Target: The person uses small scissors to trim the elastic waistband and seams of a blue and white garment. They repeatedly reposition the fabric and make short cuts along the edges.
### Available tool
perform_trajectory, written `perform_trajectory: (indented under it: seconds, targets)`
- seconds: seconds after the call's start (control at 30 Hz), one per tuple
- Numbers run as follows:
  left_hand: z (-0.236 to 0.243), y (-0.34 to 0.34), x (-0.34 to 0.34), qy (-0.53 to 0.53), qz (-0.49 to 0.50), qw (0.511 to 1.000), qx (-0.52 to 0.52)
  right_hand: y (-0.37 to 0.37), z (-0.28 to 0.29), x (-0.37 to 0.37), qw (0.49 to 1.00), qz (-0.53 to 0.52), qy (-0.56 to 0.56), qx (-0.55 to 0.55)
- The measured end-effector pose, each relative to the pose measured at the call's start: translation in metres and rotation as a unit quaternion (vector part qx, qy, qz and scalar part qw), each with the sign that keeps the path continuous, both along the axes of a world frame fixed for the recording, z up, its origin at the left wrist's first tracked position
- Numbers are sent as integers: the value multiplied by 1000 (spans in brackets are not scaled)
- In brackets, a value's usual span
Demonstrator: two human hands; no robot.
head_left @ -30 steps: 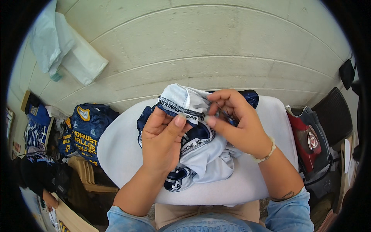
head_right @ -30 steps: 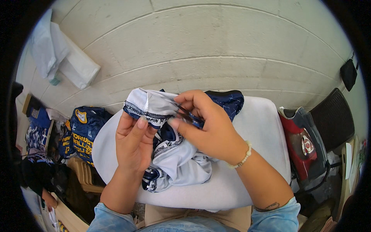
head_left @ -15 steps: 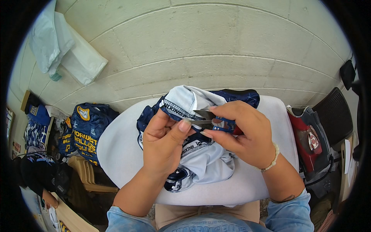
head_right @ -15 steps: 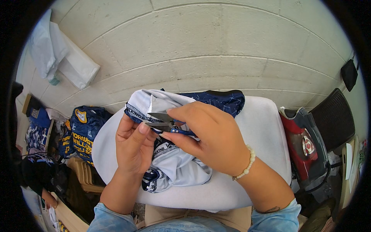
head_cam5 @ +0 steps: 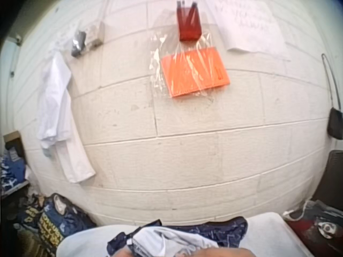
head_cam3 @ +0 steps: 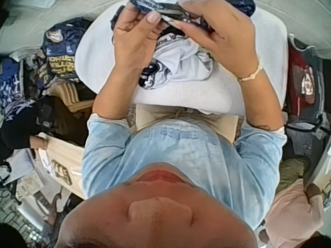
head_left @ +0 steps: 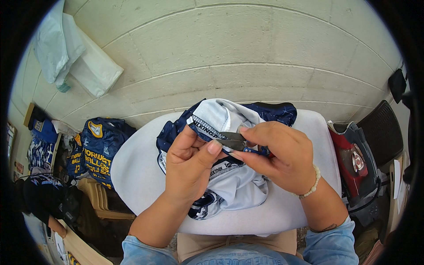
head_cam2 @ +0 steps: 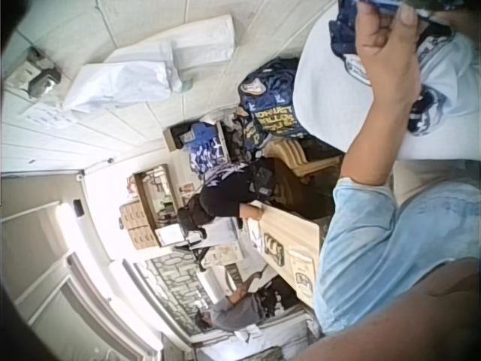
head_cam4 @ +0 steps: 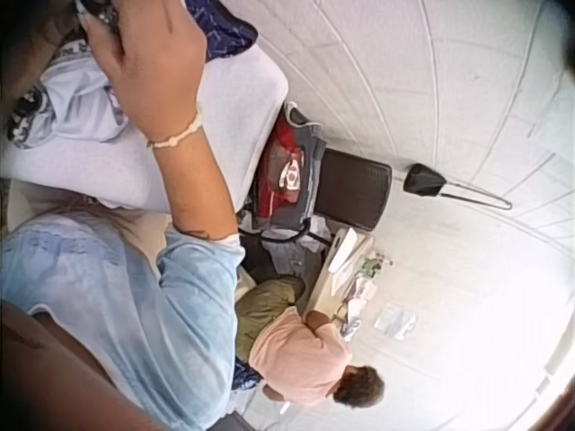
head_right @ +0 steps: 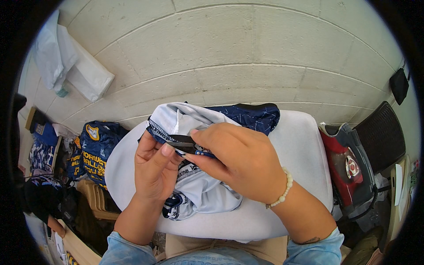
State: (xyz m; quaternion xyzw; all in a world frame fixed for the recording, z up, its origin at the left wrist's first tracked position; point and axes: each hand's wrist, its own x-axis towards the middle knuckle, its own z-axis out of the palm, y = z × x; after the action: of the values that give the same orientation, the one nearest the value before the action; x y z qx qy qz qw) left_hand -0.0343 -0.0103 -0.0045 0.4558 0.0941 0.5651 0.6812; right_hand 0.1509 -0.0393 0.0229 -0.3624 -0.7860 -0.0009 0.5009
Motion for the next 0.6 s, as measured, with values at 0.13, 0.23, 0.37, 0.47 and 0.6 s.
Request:
perform_trajectory:
  seconds: [0.13,0.23,0.37,0.47,0.6]
  targets:
    - [-1,1,0,-1,-4,1000,-1,1,0,0,1000,2,0,11]
    - [-1,1,0,1,0,1000,-1,1,1,-1,1000,-8,3,9]
    - [0,1,0,-4,1,1000,-5,0,1,-1,1000,-11,2,13]
    - [0,0,0,1,7,1000,-7,0,1,0,1000,-10,1,16]
    - [0,0,0,17,16,1000,-12,1,1,0,999,-20,-10,44]
